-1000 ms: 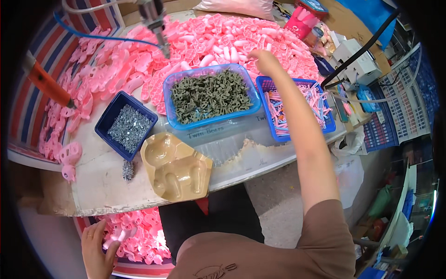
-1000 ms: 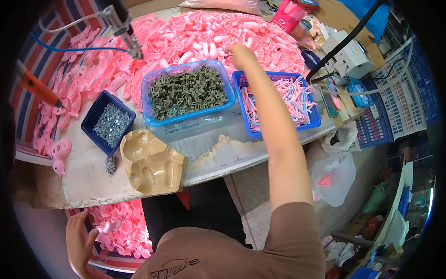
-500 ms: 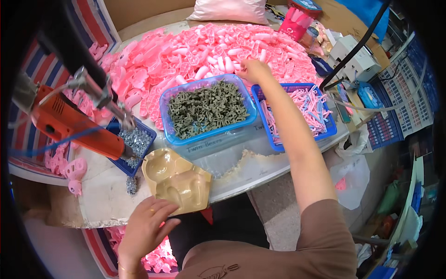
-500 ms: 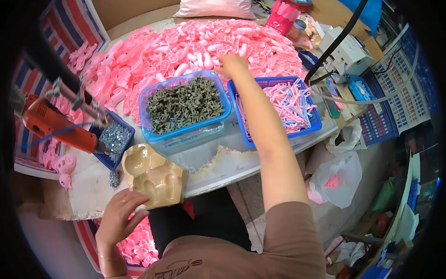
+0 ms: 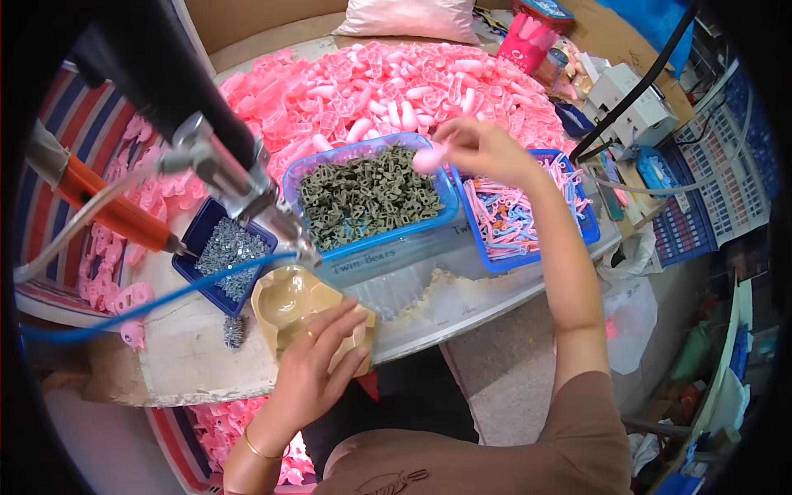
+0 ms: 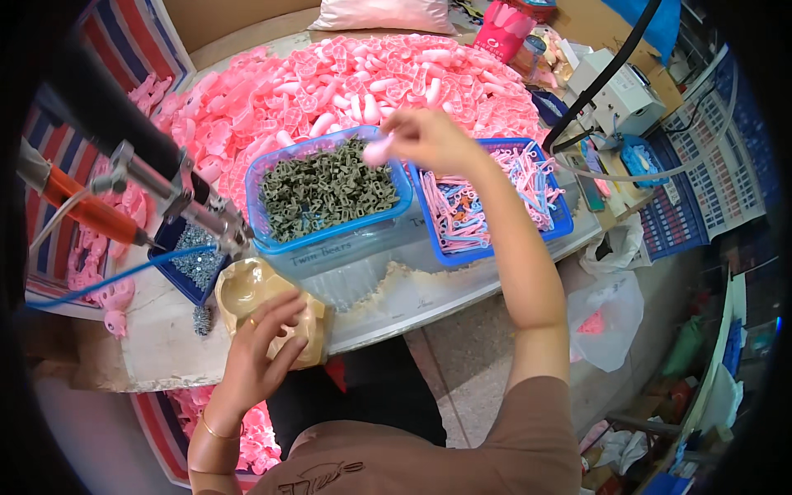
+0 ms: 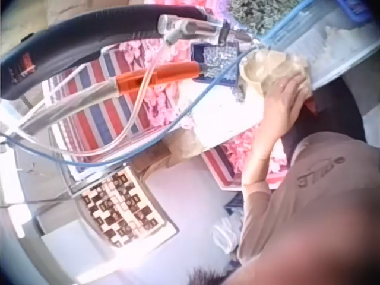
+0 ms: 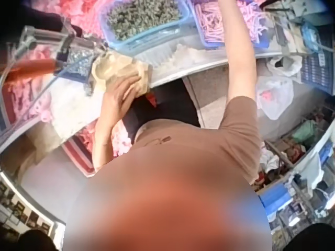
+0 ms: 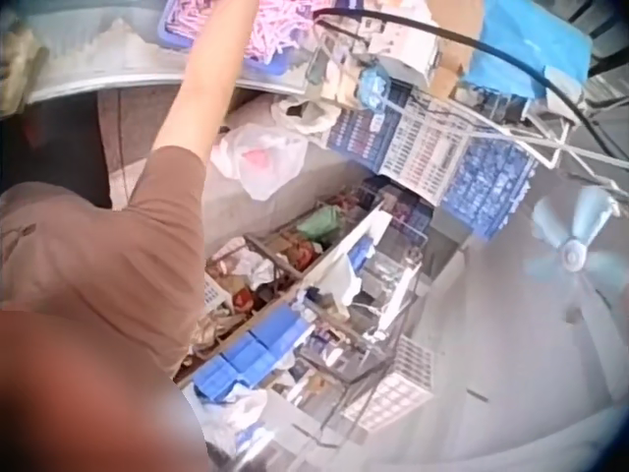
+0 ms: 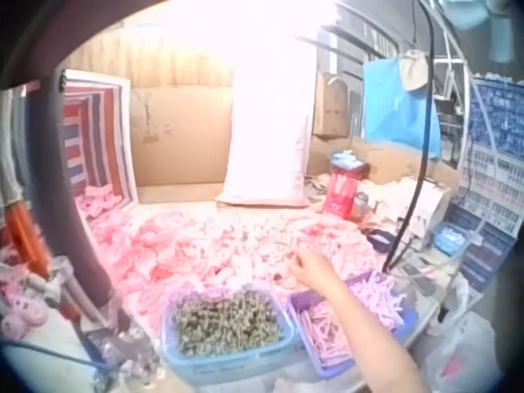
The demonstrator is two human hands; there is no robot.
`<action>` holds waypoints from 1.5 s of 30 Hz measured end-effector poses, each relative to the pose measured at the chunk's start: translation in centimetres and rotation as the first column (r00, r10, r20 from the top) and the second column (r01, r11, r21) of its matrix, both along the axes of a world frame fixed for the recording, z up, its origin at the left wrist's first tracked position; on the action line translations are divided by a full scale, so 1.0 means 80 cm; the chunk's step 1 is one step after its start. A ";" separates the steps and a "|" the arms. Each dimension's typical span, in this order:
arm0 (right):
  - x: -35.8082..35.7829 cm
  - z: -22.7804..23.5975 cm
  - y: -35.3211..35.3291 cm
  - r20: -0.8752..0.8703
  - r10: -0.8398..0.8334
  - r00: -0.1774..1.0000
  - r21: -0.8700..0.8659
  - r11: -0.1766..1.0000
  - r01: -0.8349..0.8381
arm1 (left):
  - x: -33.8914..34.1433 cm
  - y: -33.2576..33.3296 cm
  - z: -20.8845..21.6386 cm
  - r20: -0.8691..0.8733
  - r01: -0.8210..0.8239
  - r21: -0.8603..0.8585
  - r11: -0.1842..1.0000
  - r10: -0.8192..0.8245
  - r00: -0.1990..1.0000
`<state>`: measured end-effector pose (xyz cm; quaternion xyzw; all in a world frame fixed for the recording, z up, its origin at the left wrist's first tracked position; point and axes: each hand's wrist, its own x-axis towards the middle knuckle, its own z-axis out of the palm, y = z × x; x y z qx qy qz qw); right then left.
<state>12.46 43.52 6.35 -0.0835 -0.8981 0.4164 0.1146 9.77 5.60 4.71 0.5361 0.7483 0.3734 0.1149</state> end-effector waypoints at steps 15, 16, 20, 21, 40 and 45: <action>-0.087 -0.072 0.059 -0.125 -0.314 0.941 0.679 0.665 0.312 | -0.007 0.010 -0.031 0.185 -0.224 0.015 0.974 0.217 0.958; -0.105 -0.088 0.072 -0.131 -0.298 0.946 0.672 0.675 0.306 | -0.005 0.001 -0.031 0.257 -0.269 0.048 0.962 0.248 0.934; -0.153 -0.136 0.111 -0.069 -0.231 0.971 0.846 0.502 0.180 | -0.005 -0.024 -0.036 0.233 -0.248 -0.029 0.968 0.248 0.940; -0.159 -0.140 0.120 -0.114 -0.326 0.938 0.613 0.720 0.325 | -0.008 -0.027 -0.036 0.236 -0.248 -0.031 0.968 0.248 0.940; -0.040 -0.052 0.135 0.086 -0.296 0.951 -0.193 0.932 0.307 | 0.008 -0.048 -0.059 -0.173 -0.062 0.135 0.989 0.085 0.981; -0.064 -0.076 0.138 -0.241 -0.545 0.803 0.566 0.593 0.572 | 0.014 -0.048 -0.055 -0.184 -0.071 0.119 0.990 0.092 0.979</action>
